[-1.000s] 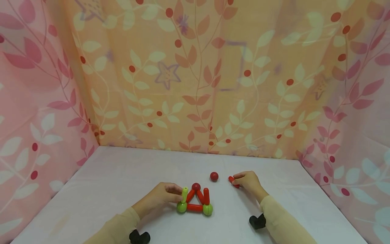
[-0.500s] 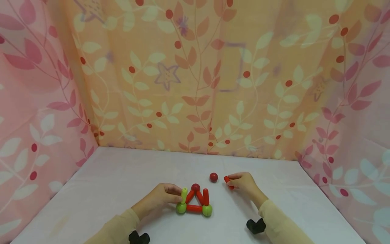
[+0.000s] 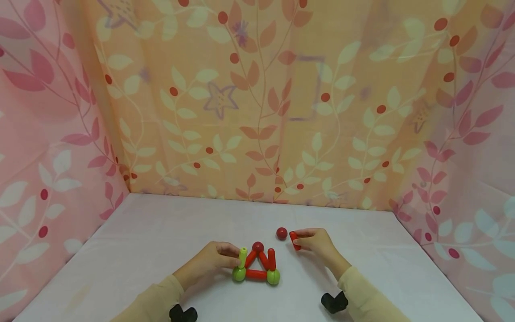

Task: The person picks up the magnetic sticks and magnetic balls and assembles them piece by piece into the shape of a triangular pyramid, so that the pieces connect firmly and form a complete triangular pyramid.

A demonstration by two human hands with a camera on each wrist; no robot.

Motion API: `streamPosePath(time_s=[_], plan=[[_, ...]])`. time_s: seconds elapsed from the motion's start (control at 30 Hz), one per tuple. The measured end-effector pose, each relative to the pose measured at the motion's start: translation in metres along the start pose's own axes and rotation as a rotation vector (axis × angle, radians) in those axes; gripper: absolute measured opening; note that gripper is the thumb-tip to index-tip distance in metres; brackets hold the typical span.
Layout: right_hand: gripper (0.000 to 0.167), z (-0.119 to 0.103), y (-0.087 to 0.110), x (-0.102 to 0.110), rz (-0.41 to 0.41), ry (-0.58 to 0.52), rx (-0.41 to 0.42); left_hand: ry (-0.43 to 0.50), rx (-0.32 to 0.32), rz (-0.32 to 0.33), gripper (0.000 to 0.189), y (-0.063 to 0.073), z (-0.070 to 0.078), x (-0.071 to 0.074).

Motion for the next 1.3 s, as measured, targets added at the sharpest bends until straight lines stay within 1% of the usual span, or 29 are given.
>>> streamPosePath(time_s=[0.23, 0.5, 0.8, 1.1, 1.3], plan=[[0.03, -0.003, 0.005, -0.01, -0.017, -0.007, 0.009, -0.021, -0.009, 0.011, 0.034, -0.001, 0.0, 0.0], [0.028, -0.012, 0.009, -0.021, -0.041, -0.024, 0.031, 0.022, -0.002, -0.01, 0.036, -0.001, 0.0, -0.001], [0.031, -0.025, 0.014, -0.04, -0.094, -0.056, 0.072, 0.024, 0.003, -0.012, 0.035, 0.001, 0.001, -0.001], [0.031, -0.03, 0.014, -0.058, -0.152, -0.073, 0.09, 0.018, -0.03, -0.005, 0.033, 0.001, 0.003, -0.001], [0.032, -0.036, 0.011, -0.066, -0.177, -0.061, 0.133, 0.018, -0.038, -0.009, 0.032, 0.0, 0.004, -0.001]])
Point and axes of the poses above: each hand's wrist, its own y-axis away from the middle knuckle, its own x-axis out of the back of the hand, z = x × y, the point moved 10 cm from there along -y, towards the middle knuckle, and after that the axes turned 4 degrees about -y, right-handed, at the moved point
